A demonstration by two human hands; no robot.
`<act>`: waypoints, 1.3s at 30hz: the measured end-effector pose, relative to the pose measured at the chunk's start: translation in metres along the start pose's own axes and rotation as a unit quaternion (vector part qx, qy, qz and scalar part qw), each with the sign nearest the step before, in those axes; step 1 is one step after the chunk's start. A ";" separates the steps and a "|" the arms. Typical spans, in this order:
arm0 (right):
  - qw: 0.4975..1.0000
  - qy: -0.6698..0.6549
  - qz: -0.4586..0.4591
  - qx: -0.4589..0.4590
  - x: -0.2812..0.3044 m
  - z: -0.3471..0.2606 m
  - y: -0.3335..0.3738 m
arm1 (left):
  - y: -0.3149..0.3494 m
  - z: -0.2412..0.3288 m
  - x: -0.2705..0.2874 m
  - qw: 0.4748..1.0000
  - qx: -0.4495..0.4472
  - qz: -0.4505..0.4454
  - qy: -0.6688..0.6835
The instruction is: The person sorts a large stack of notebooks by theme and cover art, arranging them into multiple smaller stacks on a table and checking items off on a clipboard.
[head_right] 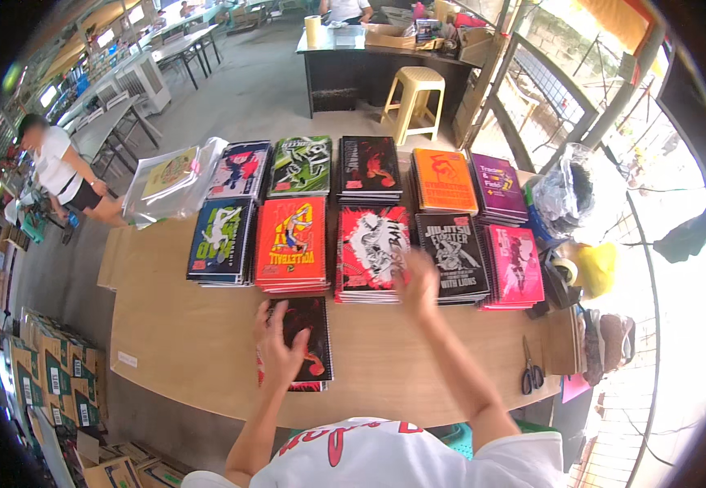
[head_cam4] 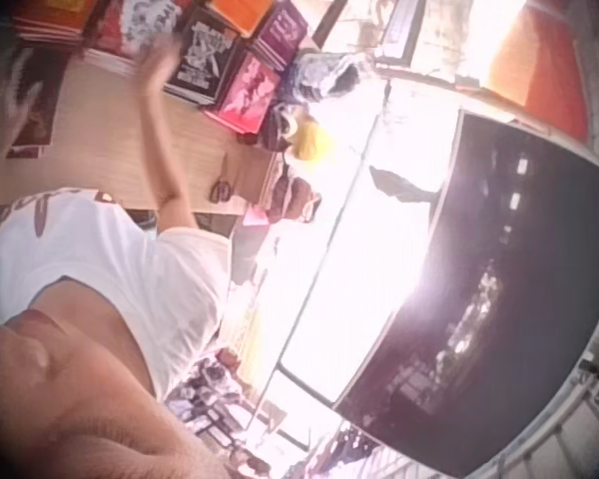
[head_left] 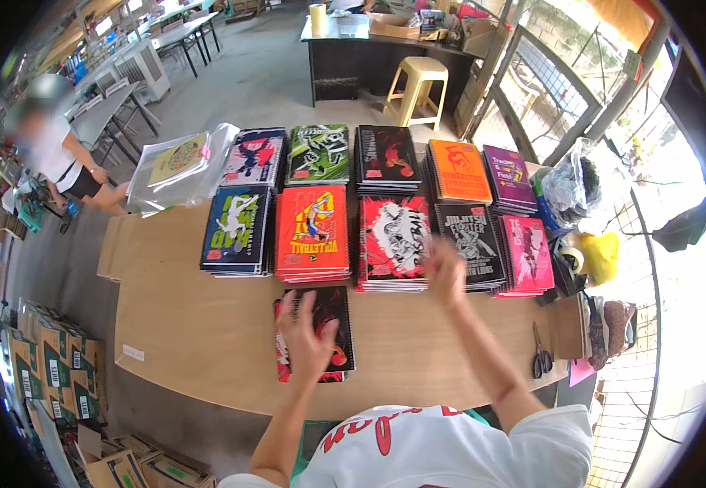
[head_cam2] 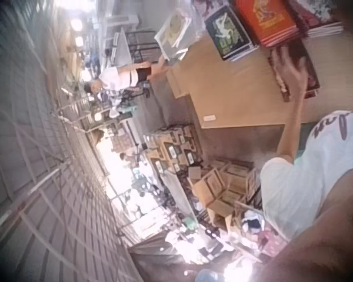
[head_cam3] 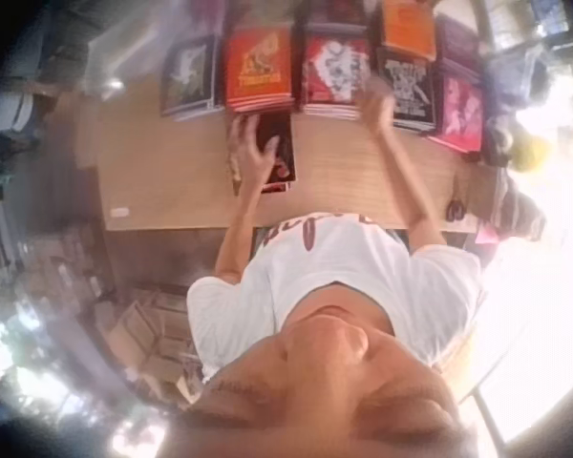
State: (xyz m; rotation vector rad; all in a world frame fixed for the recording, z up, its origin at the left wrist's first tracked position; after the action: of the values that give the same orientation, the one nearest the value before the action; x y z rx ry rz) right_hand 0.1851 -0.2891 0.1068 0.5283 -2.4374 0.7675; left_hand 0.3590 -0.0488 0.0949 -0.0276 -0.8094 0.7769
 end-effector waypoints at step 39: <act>0.940 -0.141 -0.266 -0.161 -0.028 -0.011 0.091 | 0.022 -0.069 -0.008 0.991 0.120 0.001 -0.058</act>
State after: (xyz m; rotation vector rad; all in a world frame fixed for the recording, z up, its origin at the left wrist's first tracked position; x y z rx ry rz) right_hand 0.1654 -0.2075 0.0606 1.1593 -2.4185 0.0663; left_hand 0.3877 -0.0200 0.0342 0.2340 -0.8216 0.8802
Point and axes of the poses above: each hand's wrist, its own y-axis away from the middle knuckle, its own x-axis out of the back of the hand, z = x × y, the point moved 5 cm from there along -y, towards the middle knuckle, and after that the axes turned 1 degree about -z, right-handed, at the moved point
